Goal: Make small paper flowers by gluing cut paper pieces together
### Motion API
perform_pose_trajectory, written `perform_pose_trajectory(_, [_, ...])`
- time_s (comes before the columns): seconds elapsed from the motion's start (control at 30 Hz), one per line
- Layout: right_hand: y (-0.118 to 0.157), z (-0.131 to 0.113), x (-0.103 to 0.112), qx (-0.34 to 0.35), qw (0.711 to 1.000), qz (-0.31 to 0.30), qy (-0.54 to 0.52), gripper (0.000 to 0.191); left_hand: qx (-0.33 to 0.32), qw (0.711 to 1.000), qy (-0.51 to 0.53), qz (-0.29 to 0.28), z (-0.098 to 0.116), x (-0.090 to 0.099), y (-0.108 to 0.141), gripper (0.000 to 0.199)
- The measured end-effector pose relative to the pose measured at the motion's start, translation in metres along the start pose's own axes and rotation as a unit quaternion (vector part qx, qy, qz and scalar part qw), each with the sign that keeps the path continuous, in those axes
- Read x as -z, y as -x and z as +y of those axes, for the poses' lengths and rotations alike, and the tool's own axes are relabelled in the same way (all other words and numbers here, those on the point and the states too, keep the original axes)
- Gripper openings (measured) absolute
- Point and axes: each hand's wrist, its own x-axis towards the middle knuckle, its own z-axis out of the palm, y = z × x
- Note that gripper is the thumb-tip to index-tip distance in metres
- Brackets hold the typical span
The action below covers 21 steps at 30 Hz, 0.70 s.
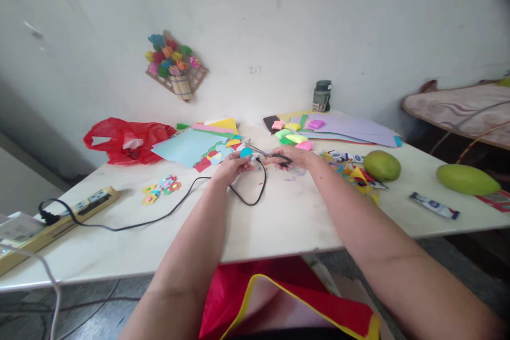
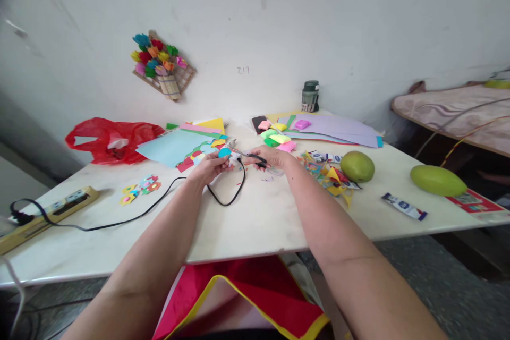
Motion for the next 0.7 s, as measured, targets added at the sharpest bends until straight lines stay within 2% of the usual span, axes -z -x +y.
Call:
perform_pose_trajectory(0.3, [0.0009,-0.0062,-0.0039,-0.043,0.999,-0.005,-0.018,0.027,0.008,1.0,-0.004,-0.016,0.0004,0.001,0.0005,0.019])
perform_pose_trajectory(0.7, [-0.0039,-0.0024,-0.0065,-0.031,0.999,-0.012,0.001,0.034,0.026,0.999,0.001,-0.024,0.003,-0.0014,0.0034,0.016])
